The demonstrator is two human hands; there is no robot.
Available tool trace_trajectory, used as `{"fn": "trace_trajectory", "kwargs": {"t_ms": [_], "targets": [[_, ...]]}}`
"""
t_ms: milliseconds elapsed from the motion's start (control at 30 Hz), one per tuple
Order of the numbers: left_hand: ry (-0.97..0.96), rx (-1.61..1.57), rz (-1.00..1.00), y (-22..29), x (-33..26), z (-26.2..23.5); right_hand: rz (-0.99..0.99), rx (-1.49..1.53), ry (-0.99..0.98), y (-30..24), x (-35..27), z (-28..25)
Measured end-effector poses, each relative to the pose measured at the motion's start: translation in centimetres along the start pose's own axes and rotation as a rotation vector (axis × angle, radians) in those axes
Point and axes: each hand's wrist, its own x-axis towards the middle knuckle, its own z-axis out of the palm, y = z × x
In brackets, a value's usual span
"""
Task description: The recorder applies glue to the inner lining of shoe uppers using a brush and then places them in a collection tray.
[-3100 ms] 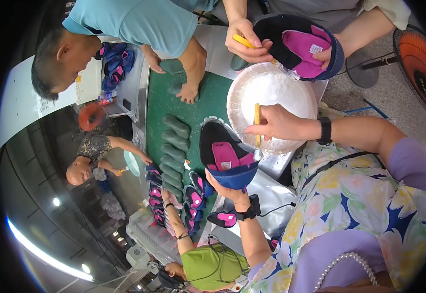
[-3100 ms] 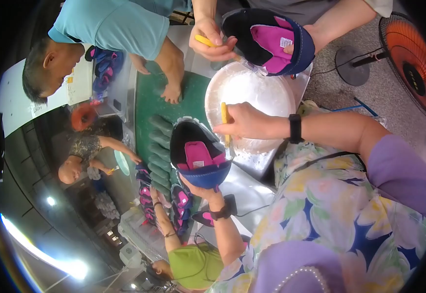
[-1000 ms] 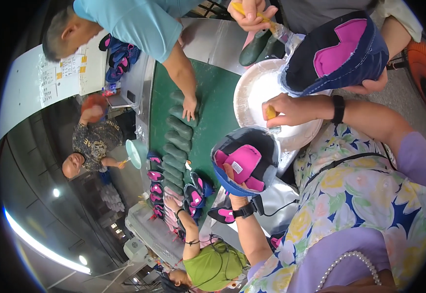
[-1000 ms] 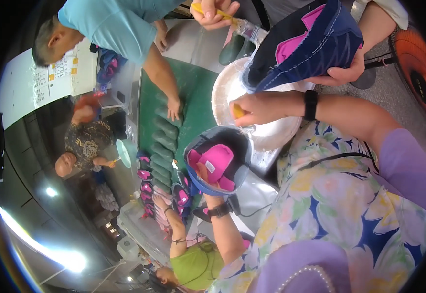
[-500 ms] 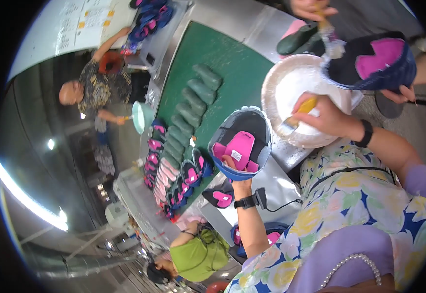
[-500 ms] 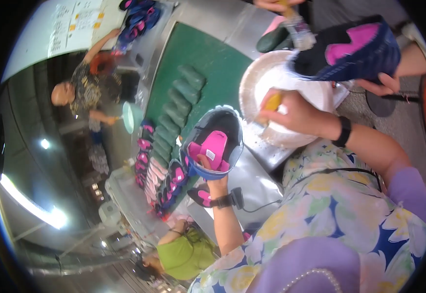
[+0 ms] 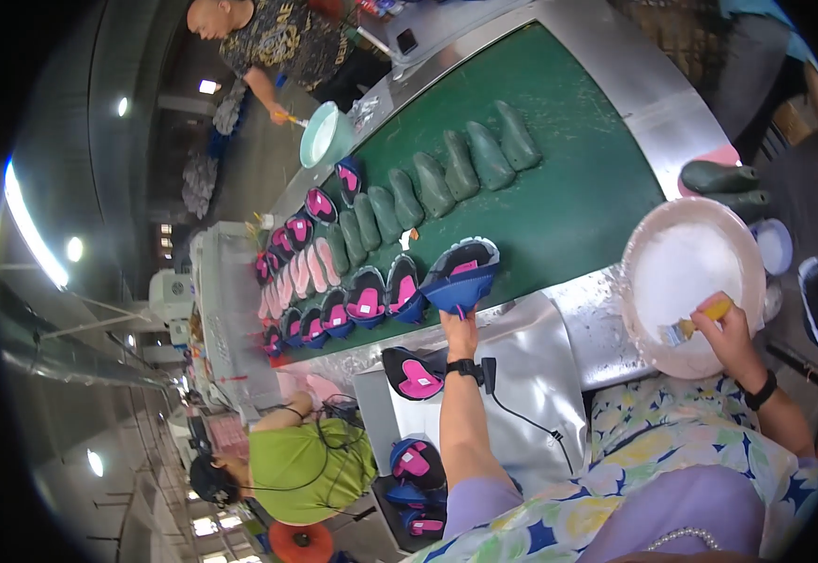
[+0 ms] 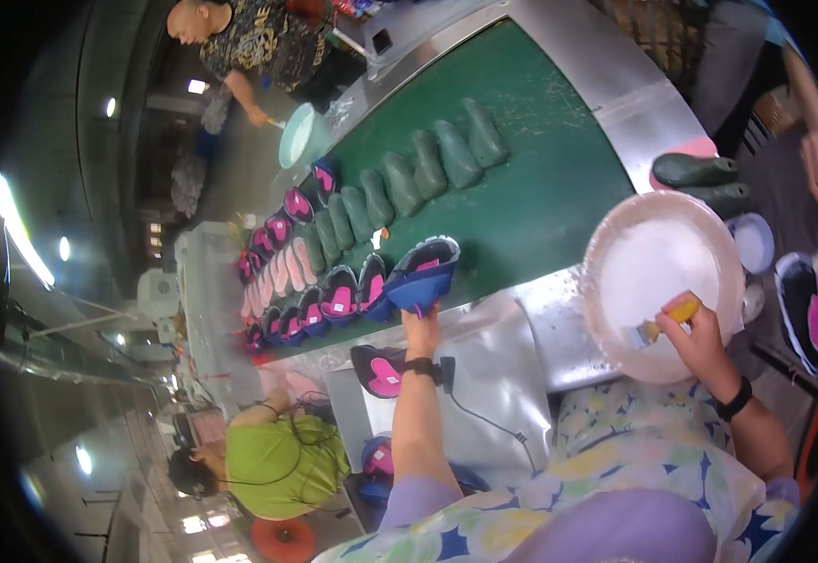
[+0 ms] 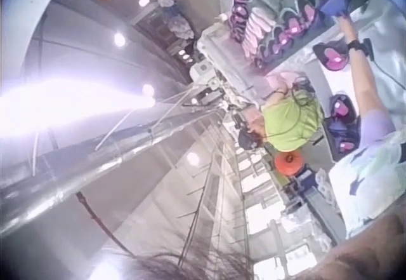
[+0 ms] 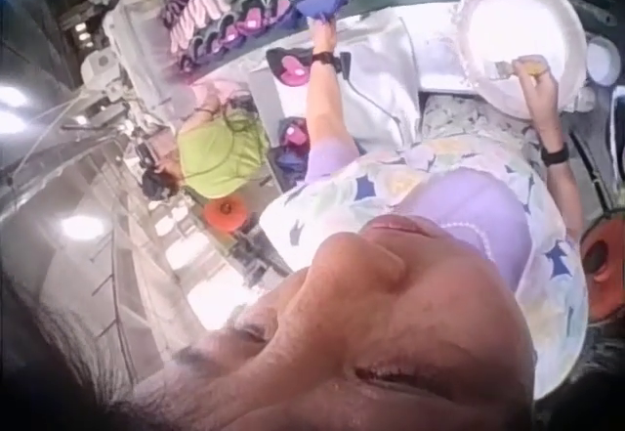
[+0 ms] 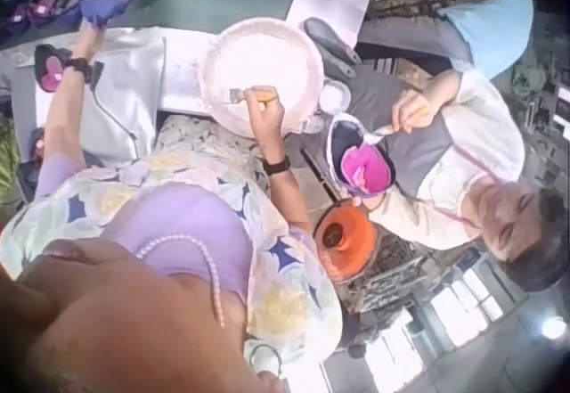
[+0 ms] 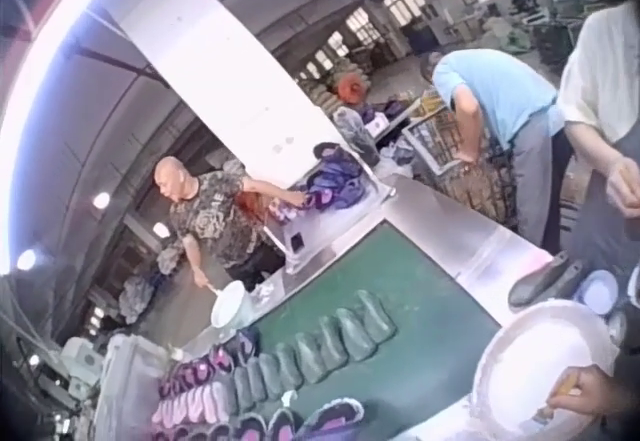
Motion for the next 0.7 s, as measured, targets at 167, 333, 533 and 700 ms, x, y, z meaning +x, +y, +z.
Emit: {"fn": "trace_trajectory", "kwargs": {"t_ms": [167,333,533,700], "targets": [[0.058,0.166,0.197,-1.4,7.4,-1.1,0.149,-0.061,-0.058,0.0,1.3,1.8],[0.181,1.250,0.185,-0.5,10.4,-2.4,0.201,-0.035,-0.163,0.2,2.4,3.8],[-0.088,1.129,-0.327,4.0,8.7,-4.6,0.212,-0.030,-0.174,1.0,3.7,3.5],[0.732,1.559,0.629,4.4,1.8,-7.6,0.178,-0.058,-0.112,0.9,4.4,1.6]]}}
